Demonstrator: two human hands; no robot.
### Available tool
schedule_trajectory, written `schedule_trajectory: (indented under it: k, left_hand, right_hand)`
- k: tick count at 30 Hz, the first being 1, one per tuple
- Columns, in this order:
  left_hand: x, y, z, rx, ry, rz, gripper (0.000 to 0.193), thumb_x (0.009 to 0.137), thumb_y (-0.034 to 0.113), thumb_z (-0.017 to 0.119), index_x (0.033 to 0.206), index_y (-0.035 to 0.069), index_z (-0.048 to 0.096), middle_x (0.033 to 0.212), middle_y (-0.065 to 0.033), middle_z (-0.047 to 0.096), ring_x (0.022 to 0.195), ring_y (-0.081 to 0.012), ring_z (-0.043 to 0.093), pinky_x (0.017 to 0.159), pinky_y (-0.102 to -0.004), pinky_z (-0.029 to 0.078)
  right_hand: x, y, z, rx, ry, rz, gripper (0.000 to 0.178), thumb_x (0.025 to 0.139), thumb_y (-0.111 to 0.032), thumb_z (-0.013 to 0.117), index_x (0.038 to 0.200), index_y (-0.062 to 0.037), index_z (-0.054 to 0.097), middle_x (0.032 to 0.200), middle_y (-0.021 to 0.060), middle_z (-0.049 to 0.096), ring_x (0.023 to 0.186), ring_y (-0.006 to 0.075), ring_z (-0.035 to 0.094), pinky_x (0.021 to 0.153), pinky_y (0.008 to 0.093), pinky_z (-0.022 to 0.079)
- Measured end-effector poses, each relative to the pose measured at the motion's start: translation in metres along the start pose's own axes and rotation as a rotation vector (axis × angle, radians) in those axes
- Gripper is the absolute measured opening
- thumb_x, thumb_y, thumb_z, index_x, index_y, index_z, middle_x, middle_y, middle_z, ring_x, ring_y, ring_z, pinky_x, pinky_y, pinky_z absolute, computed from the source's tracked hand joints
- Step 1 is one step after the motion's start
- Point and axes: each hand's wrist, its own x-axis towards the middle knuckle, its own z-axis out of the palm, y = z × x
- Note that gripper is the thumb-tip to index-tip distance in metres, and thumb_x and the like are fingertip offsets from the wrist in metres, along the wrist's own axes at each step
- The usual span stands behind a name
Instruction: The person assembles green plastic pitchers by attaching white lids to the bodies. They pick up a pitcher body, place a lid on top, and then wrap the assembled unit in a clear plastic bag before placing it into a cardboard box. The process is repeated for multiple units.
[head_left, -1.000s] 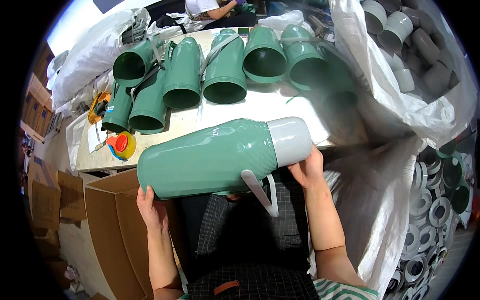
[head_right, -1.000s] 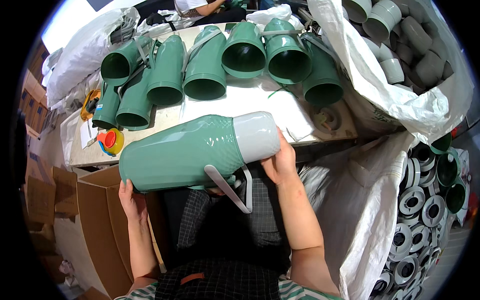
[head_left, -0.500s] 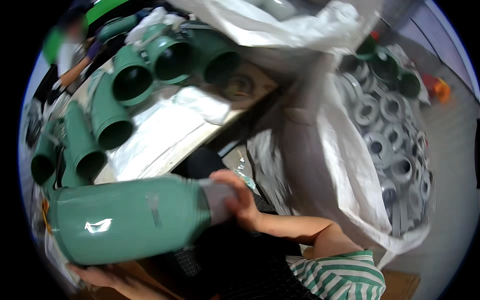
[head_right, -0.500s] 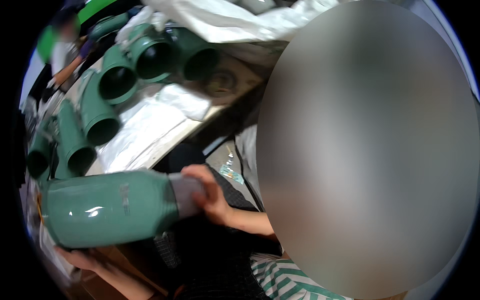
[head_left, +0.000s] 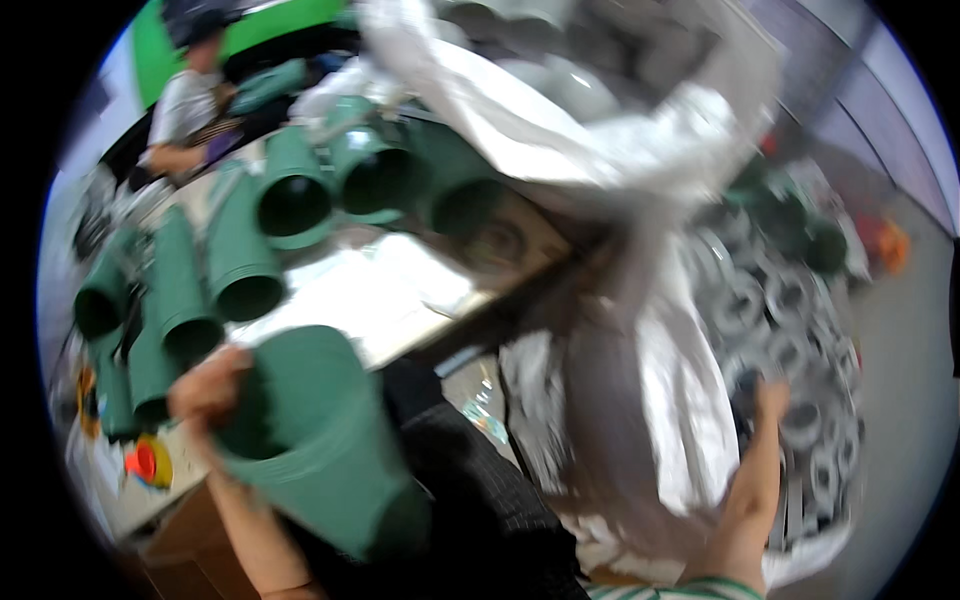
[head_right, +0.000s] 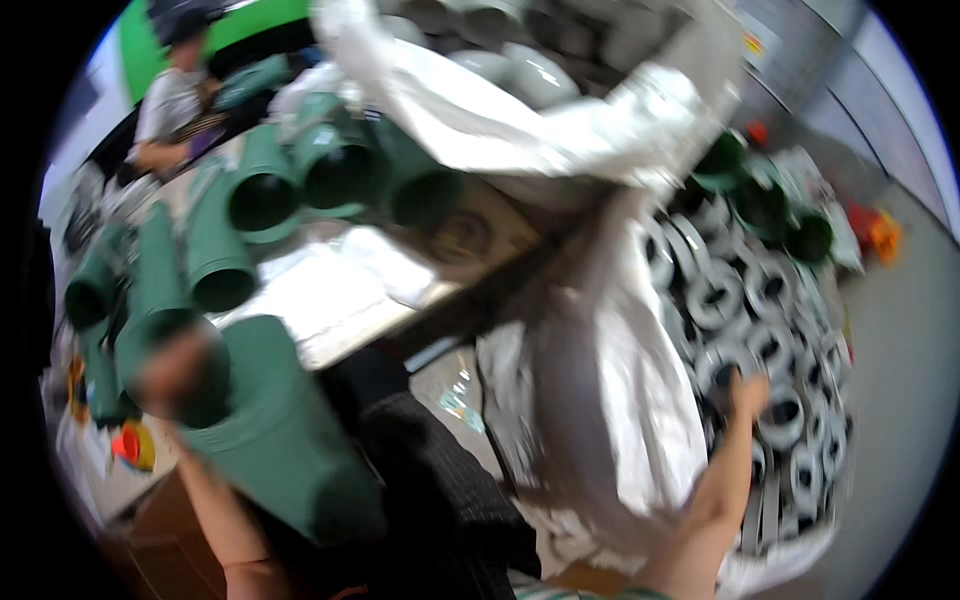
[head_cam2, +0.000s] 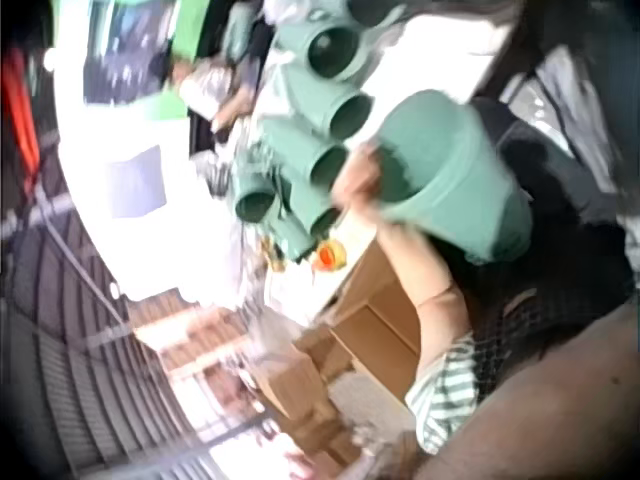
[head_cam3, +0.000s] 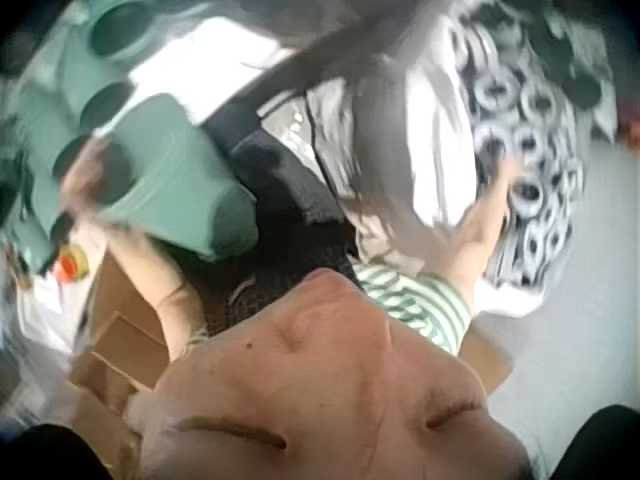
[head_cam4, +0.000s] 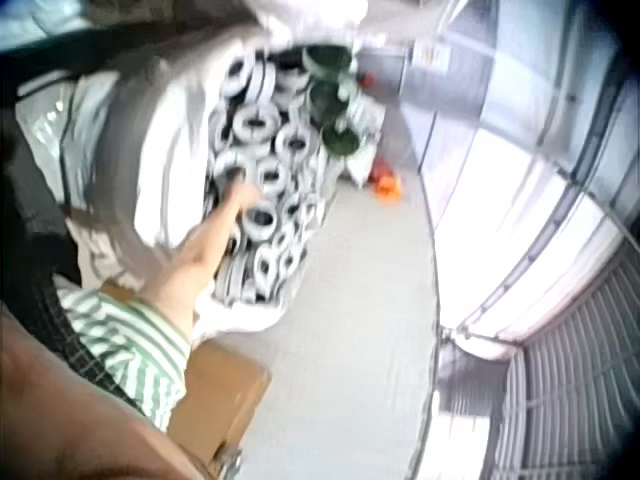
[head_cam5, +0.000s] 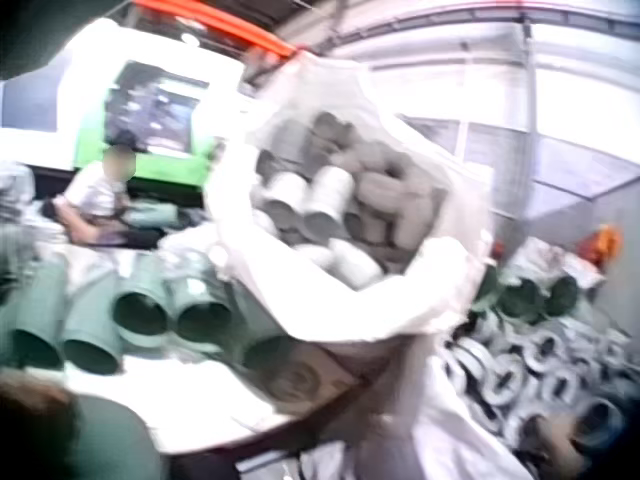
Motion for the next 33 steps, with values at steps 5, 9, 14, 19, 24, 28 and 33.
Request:
schedule_trajectory:
  k: [5,9,14,19,24,28,33]
  left_hand:
    - [-0.002,-0.014,-0.023,0.068,-0.157,-0.288,0.048,0.090,0.024,0.069,0.059,0.013,0.033,0.064,0.0010,0.039,0.067,-0.0152,0.038,0.072,-0.0322,0.039]
    - [0.000,-0.021,-0.012,0.032,-0.227,-0.306,0.036,0.086,0.005,0.067,0.063,0.012,0.040,0.064,0.0039,0.045,0.069,-0.0106,0.045,0.095,-0.0344,0.044]
    - [0.006,-0.005,0.008,0.035,-0.386,-0.509,0.095,0.073,0.053,0.082,0.143,0.003,0.042,0.144,-0.0186,0.048,0.132,-0.0285,0.049,0.115,-0.0443,0.035]
    - [0.000,0.043,-0.006,0.335,-0.416,-0.500,0.132,0.058,0.069,0.087,0.155,0.003,0.026,0.152,-0.0164,0.040,0.140,-0.0281,0.042,0.116,-0.0429,0.032]
    - [-0.016,0.045,-0.006,0.158,-0.233,-0.456,0.124,0.059,0.064,0.090,0.151,0.006,0.030,0.143,-0.0135,0.044,0.136,-0.0261,0.042,0.115,-0.0400,0.032]
    - [-0.029,0.048,-0.008,0.090,-0.110,-0.448,0.114,0.066,0.053,0.090,0.151,0.008,0.029,0.144,-0.0158,0.041,0.137,-0.0291,0.039,0.116,-0.0417,0.029]
    - [-0.041,0.032,-0.007,0.040,-0.085,-0.467,0.109,0.067,0.047,0.091,0.148,0.009,0.028,0.141,-0.0154,0.042,0.133,-0.0264,0.041,0.114,-0.0392,0.031]
  right_hand:
    - [0.027,-0.004,0.050,0.656,0.185,-0.084,0.063,0.090,-0.012,0.067,0.147,-0.0004,0.043,0.147,0.0216,0.050,0.132,0.0407,0.050,0.106,0.0434,0.043]
    - [-0.098,-0.139,-0.153,0.433,0.453,-0.548,0.056,0.089,0.007,0.049,0.145,-0.0011,0.049,0.147,0.0184,0.049,0.137,0.0356,0.046,0.109,0.0393,0.040]
    - [-0.182,-0.269,-0.242,1.666,0.179,-0.756,0.036,0.102,-0.014,0.049,0.136,-0.0060,0.058,0.136,0.0092,0.056,0.123,0.0247,0.054,0.108,0.0383,0.041]
    - [-0.373,-0.377,-0.248,1.454,-0.981,-1.524,0.049,0.089,-0.027,0.053,0.131,-0.0019,0.059,0.128,0.0104,0.058,0.123,0.0191,0.051,0.105,0.0316,0.039]
    - [-0.467,-0.382,-0.209,2.001,-1.369,-1.107,0.127,0.068,-0.077,0.076,0.153,-0.0004,0.023,0.148,0.0178,0.043,0.136,0.0286,0.044,0.114,0.0416,0.035]
    - [-0.490,-0.387,-0.205,2.066,-1.405,-0.890,0.123,0.070,-0.077,0.075,0.151,-0.0008,0.025,0.142,0.0162,0.047,0.131,0.0271,0.048,0.112,0.0398,0.038]
    - [-0.491,-0.391,-0.198,2.079,-1.322,-0.834,0.111,0.073,-0.078,0.072,0.143,-0.0016,0.033,0.133,0.0156,0.052,0.124,0.0248,0.053,0.107,0.0382,0.041]
